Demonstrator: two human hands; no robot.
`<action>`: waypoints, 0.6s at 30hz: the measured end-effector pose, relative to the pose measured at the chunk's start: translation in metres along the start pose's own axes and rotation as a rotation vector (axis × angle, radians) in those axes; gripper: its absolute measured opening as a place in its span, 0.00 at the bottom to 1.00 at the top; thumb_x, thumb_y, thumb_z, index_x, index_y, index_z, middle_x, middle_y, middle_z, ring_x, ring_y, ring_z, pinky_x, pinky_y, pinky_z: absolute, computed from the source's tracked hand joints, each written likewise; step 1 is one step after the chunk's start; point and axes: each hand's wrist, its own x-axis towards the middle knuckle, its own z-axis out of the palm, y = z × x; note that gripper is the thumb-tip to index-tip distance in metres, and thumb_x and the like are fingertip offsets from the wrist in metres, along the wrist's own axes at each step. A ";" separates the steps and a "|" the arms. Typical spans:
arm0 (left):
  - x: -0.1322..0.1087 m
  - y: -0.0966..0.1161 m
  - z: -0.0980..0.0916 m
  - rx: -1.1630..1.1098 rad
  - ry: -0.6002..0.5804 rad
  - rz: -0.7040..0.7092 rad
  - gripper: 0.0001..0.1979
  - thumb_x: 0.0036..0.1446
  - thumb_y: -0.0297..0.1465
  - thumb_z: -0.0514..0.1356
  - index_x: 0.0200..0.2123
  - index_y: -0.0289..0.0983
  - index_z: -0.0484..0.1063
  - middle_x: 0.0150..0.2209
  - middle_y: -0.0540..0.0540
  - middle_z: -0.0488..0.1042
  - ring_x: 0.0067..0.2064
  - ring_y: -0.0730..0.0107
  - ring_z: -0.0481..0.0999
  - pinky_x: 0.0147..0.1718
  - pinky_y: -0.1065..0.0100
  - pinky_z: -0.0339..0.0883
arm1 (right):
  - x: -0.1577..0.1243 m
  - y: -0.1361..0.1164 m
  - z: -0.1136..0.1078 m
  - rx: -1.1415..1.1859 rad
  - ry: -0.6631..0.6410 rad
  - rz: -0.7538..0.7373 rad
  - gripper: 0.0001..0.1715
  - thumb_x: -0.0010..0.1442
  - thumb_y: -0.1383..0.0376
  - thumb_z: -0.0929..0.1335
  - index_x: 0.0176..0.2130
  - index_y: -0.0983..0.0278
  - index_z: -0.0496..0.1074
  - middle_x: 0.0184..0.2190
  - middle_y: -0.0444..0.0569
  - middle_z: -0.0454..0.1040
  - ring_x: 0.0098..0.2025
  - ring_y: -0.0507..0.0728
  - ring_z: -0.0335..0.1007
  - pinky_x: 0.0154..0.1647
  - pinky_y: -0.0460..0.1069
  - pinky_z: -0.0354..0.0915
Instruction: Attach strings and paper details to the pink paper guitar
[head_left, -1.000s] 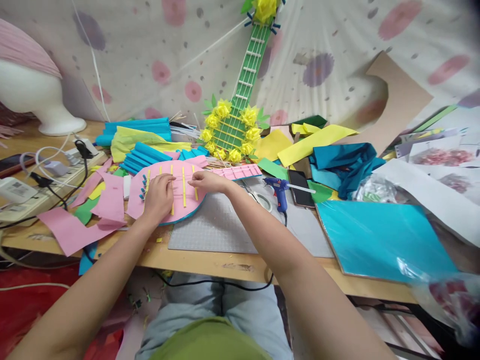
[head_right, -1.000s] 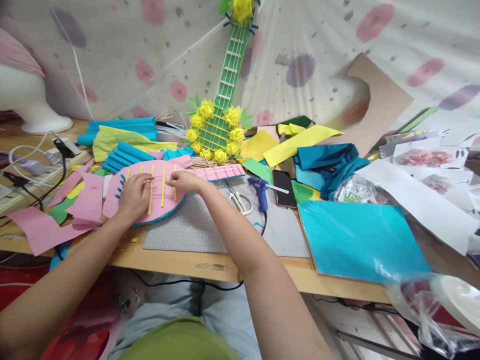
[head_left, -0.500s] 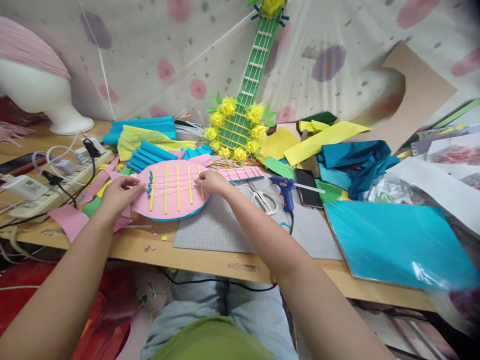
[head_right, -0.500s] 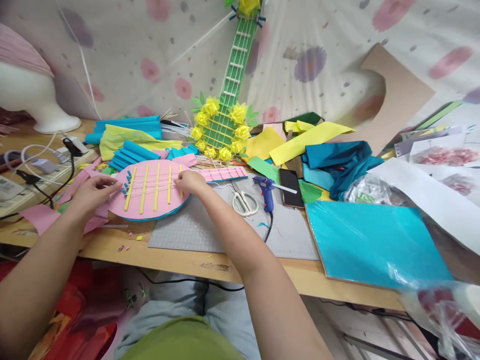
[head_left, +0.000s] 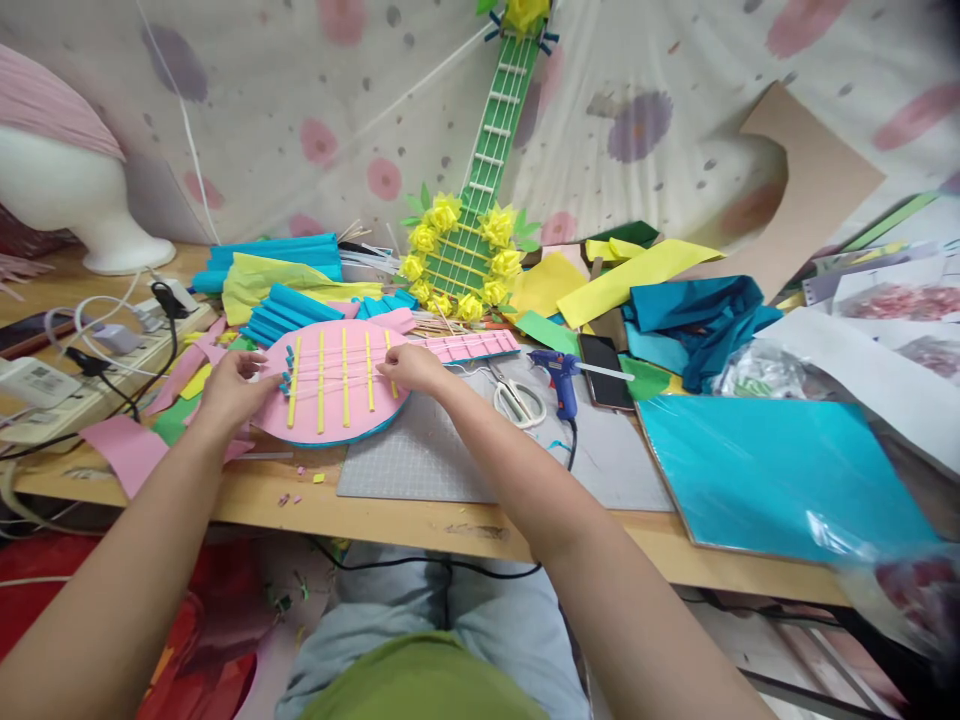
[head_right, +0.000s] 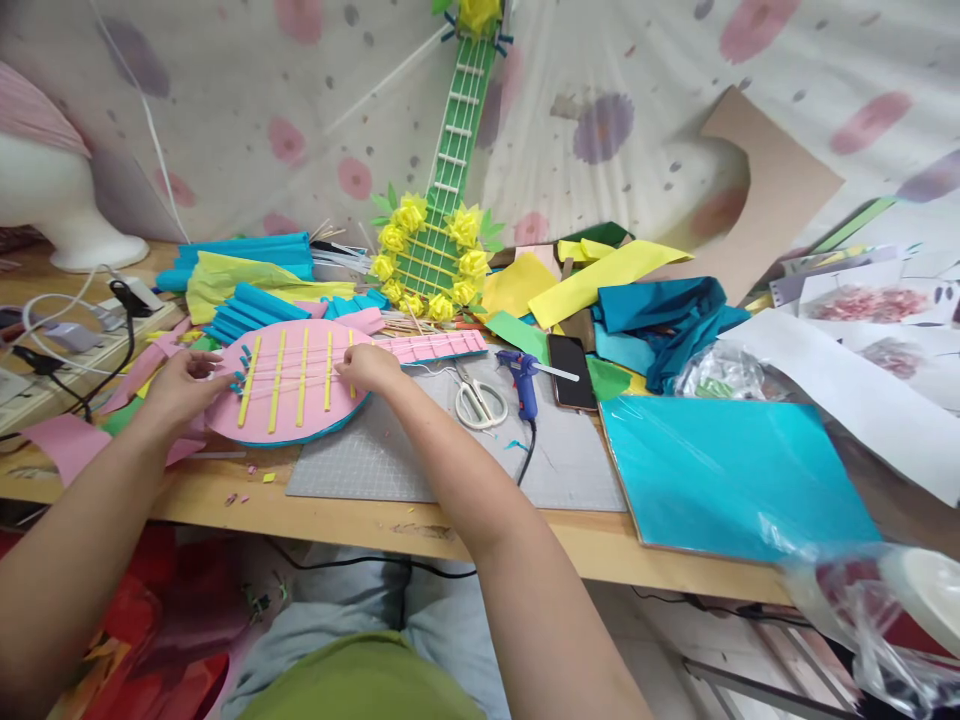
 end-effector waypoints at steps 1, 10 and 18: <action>-0.002 0.002 -0.001 -0.042 0.000 -0.024 0.19 0.42 0.34 0.61 0.40 0.34 0.65 0.36 0.46 0.67 0.39 0.67 0.67 0.37 0.66 0.63 | 0.000 0.000 0.000 -0.002 -0.001 -0.001 0.15 0.56 0.57 0.60 0.33 0.62 0.71 0.37 0.48 0.76 0.37 0.54 0.68 0.31 0.46 0.57; -0.011 0.004 -0.014 -0.303 -0.171 -0.059 0.26 0.36 0.29 0.62 0.44 0.36 0.62 0.49 0.41 0.65 0.52 0.63 0.64 0.53 0.60 0.56 | -0.004 -0.002 -0.001 -0.003 0.004 0.003 0.15 0.56 0.58 0.60 0.35 0.62 0.72 0.38 0.48 0.76 0.38 0.55 0.68 0.31 0.46 0.57; -0.004 0.013 -0.015 -0.226 -0.188 -0.103 0.28 0.35 0.26 0.60 0.45 0.34 0.61 0.48 0.40 0.65 0.52 0.61 0.64 0.52 0.59 0.58 | -0.005 -0.003 -0.002 -0.002 -0.004 -0.003 0.16 0.56 0.57 0.60 0.35 0.62 0.72 0.38 0.48 0.76 0.38 0.55 0.68 0.31 0.46 0.58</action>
